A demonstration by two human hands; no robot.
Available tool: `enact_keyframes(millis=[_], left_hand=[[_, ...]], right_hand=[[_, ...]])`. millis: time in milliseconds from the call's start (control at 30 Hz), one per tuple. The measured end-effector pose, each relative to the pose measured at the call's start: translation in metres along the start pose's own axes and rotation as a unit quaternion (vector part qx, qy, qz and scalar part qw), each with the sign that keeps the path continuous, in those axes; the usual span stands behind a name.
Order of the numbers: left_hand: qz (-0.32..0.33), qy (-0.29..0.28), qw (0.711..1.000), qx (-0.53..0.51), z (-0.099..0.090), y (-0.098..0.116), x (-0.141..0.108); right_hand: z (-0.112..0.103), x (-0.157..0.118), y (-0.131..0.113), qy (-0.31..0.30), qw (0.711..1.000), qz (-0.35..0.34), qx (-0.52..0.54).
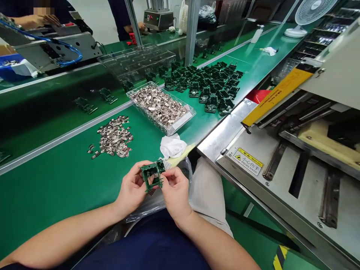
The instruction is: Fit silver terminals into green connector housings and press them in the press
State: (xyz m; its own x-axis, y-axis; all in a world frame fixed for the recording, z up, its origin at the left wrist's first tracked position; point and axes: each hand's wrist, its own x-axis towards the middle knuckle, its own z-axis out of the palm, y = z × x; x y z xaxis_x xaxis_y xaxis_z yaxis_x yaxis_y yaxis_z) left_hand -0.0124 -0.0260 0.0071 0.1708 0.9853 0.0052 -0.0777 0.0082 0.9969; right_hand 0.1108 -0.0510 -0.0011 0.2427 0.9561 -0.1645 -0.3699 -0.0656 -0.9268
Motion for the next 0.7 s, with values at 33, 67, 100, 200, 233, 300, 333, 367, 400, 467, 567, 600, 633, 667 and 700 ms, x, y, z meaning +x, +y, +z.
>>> enact_keyframes(millis=[33, 67, 100, 200, 233, 300, 333, 367, 400, 467, 567, 600, 633, 667, 700], left_hand=[[0.001, -0.001, 1.0, 0.003, 0.002, -0.001, 0.002], [0.002, 0.002, 1.0, 0.005, 0.003, -0.003, 0.006], [0.003, 0.011, 1.0, 0.002, 0.005, -0.005, 0.01], [0.016, 0.049, 0.998, -0.02, 0.01, -0.016, 0.027], [0.03, 0.058, 0.998, -0.022, 0.012, -0.02, 0.032], [0.059, 0.066, 0.996, -0.015, 0.015, -0.029, 0.041], [0.07, 0.067, 0.995, -0.01, 0.016, -0.033, 0.044], [0.078, 0.068, 0.995, -0.004, 0.017, -0.037, 0.045], [0.081, 0.069, 0.994, 0.004, 0.017, -0.039, 0.046], [0.085, 0.072, 0.993, 0.023, 0.017, -0.042, 0.044], [0.091, 0.07, 0.992, 0.049, 0.017, -0.042, 0.041], [0.092, 0.069, 0.992, 0.052, 0.017, -0.041, 0.04], [0.093, 0.07, 0.992, 0.053, 0.017, -0.041, 0.04], [0.093, 0.069, 0.992, 0.055, 0.017, -0.04, 0.04], [0.091, 0.068, 0.992, 0.056, 0.018, -0.04, 0.04]], right_hand=[[-0.007, 0.001, 0.002, 0.007, 1.0, -0.009, -0.013], [-0.014, 0.002, 0.004, 0.022, 0.999, -0.02, -0.028], [-0.022, 0.003, 0.007, 0.043, 0.998, -0.031, -0.042], [-0.041, 0.008, 0.022, 0.069, 0.993, -0.015, -0.092], [-0.044, 0.009, 0.028, 0.044, 0.992, 0.002, -0.115], [-0.043, 0.01, 0.04, -0.026, 0.986, 0.011, -0.163], [-0.04, 0.01, 0.046, -0.051, 0.982, -0.003, -0.184], [-0.036, 0.01, 0.051, -0.062, 0.978, -0.023, -0.199], [-0.032, 0.009, 0.055, -0.063, 0.975, -0.044, -0.21], [-0.025, 0.008, 0.062, -0.049, 0.971, -0.072, -0.221], [-0.023, 0.008, 0.066, -0.036, 0.964, -0.105, -0.24], [-0.024, 0.008, 0.066, -0.035, 0.96, -0.12, -0.252], [-0.025, 0.009, 0.066, -0.035, 0.954, -0.137, -0.266], [-0.027, 0.009, 0.066, -0.037, 0.947, -0.153, -0.28], [-0.028, 0.009, 0.065, -0.04, 0.94, -0.17, -0.295]])
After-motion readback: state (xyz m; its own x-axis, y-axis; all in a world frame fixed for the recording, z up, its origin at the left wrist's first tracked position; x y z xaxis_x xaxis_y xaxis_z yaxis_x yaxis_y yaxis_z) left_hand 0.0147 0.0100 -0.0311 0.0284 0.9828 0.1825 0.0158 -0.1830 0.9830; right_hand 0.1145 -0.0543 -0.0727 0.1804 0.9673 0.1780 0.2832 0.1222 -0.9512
